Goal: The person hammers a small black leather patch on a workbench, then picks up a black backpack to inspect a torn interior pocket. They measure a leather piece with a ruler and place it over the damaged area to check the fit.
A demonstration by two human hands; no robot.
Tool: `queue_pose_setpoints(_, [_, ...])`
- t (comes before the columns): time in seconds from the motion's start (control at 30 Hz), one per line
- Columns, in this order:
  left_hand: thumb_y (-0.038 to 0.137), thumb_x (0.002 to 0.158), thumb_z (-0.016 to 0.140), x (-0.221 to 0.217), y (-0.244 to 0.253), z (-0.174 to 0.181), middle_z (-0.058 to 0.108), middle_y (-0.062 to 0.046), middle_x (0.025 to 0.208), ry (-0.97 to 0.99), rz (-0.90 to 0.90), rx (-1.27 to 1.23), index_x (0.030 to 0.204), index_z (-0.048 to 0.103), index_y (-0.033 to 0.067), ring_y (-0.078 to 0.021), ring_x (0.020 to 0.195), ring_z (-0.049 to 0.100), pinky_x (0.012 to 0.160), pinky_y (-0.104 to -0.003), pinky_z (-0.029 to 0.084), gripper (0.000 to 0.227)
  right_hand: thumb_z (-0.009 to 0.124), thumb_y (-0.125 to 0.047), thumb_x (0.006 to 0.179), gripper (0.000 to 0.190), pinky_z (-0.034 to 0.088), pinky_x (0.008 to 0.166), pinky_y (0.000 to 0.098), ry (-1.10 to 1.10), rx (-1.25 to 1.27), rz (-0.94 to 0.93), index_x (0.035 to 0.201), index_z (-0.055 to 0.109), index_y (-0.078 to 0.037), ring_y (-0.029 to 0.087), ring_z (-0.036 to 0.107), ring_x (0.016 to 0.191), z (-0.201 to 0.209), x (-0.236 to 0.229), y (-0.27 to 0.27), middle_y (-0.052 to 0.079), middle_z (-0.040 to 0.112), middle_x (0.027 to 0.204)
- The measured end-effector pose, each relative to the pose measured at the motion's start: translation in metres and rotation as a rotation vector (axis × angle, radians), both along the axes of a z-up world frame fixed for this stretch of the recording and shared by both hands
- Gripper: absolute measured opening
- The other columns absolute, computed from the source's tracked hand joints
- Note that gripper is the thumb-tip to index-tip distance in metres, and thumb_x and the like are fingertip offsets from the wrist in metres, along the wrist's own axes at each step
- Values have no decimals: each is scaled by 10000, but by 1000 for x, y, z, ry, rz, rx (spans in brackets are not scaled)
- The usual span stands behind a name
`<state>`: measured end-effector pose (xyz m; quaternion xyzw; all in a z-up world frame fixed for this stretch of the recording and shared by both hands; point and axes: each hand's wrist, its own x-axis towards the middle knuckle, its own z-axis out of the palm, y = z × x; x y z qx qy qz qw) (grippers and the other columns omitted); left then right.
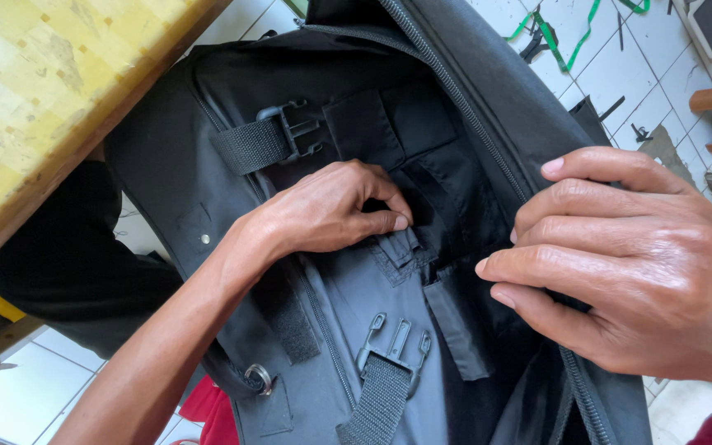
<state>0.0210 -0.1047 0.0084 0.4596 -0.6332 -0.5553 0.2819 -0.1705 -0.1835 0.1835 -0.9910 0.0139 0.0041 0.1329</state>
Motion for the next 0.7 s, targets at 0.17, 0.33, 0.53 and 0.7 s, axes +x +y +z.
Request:
queue_pose_setpoints(0.17, [148, 895, 590, -2, 3, -5, 729, -75, 930, 48, 20, -360, 966, 703, 80, -272, 849, 681, 747, -363, 503, 150, 649, -183, 891, 99, 450, 868, 403, 0, 5, -4, 807, 684, -144, 168, 613, 718, 0, 0, 0, -21, 620, 686])
queue_pose_setpoints(0.33, [39, 780, 559, -2, 11, 8, 659, -20, 826, -106, 33, -338, 855, 600, 153, -284, 790, 610, 644, -406, 461, 142, 654, -180, 885, 86, 442, 856, 397, -8, 19, -2, 815, 682, -138, 177, 609, 708, 0, 1, -1, -19, 622, 690])
queue_pose_setpoints(0.53, [54, 735, 534, -2, 16, 7, 686, -49, 890, -160, -38, -385, 846, 716, 149, -304, 785, 636, 708, -417, 474, 233, 656, -181, 885, 92, 442, 867, 398, -1, 20, -22, 800, 681, -156, 164, 608, 705, -2, 0, -1, -35, 626, 686])
queue_pose_setpoints(0.7, [243, 698, 598, 1, 15, 9, 705, -51, 1049, -206, -104, -282, 965, 736, 130, -292, 918, 641, 814, -415, 473, 322, 651, -186, 889, 96, 438, 872, 399, 3, 26, -19, 804, 683, -153, 167, 607, 706, -3, -1, -2, -29, 626, 683])
